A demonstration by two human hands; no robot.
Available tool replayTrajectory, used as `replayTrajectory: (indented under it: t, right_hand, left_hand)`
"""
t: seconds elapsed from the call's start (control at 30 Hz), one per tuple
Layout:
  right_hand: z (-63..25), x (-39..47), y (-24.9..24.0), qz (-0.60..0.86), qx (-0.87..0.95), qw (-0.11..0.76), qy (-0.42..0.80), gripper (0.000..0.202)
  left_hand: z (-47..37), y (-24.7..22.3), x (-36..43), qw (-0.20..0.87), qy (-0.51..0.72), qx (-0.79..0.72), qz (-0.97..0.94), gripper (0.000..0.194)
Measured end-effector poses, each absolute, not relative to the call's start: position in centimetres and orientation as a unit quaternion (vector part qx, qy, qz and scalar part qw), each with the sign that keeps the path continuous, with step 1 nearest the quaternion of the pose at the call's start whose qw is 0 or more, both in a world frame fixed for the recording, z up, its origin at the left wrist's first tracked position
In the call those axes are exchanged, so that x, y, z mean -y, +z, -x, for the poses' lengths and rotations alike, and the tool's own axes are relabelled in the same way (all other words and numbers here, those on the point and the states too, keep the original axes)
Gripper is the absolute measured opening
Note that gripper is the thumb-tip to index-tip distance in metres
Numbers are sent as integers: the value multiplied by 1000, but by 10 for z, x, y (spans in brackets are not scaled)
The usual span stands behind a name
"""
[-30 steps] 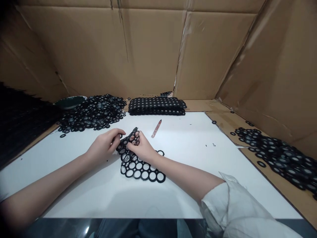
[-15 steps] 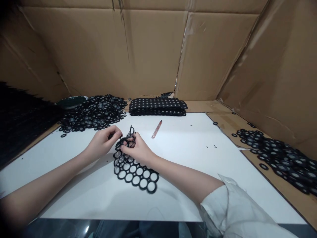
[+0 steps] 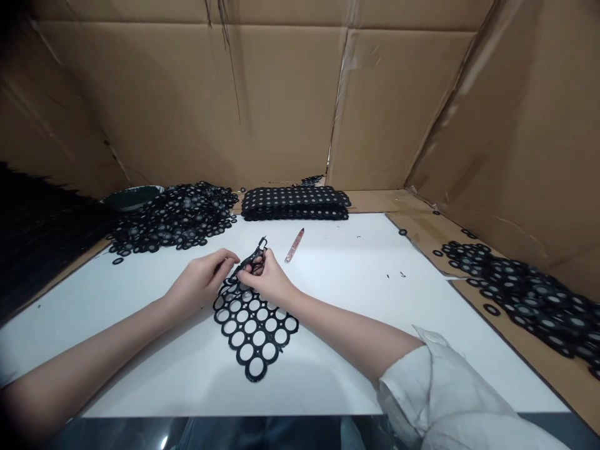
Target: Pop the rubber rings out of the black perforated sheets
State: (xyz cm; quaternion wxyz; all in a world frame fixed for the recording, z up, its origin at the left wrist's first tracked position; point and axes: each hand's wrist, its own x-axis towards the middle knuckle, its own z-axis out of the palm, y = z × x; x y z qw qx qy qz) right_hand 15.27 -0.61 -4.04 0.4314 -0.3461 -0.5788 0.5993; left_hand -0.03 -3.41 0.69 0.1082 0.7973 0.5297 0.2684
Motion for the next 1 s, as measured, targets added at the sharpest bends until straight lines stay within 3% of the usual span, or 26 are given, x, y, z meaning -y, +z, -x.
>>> replayTrajectory:
  t: [0.27, 0.57, 0.87, 1.0]
  right_hand:
    - [-153, 4, -43, 346, 578, 446, 589, 34]
    - [-151, 7, -31, 309, 556, 399, 661, 35]
    - [-152, 1, -36, 310, 491, 488, 651, 31]
    - [-154, 0, -37, 333, 494, 471, 651, 32]
  left_hand:
    - [-1, 6, 35, 245, 240, -484, -805, 20]
    - [10, 11, 23, 107, 413, -559, -711, 19]
    - [-1, -5, 37, 58, 337, -499, -796, 19]
    - [-4, -8, 39, 68, 324, -494, -804, 17]
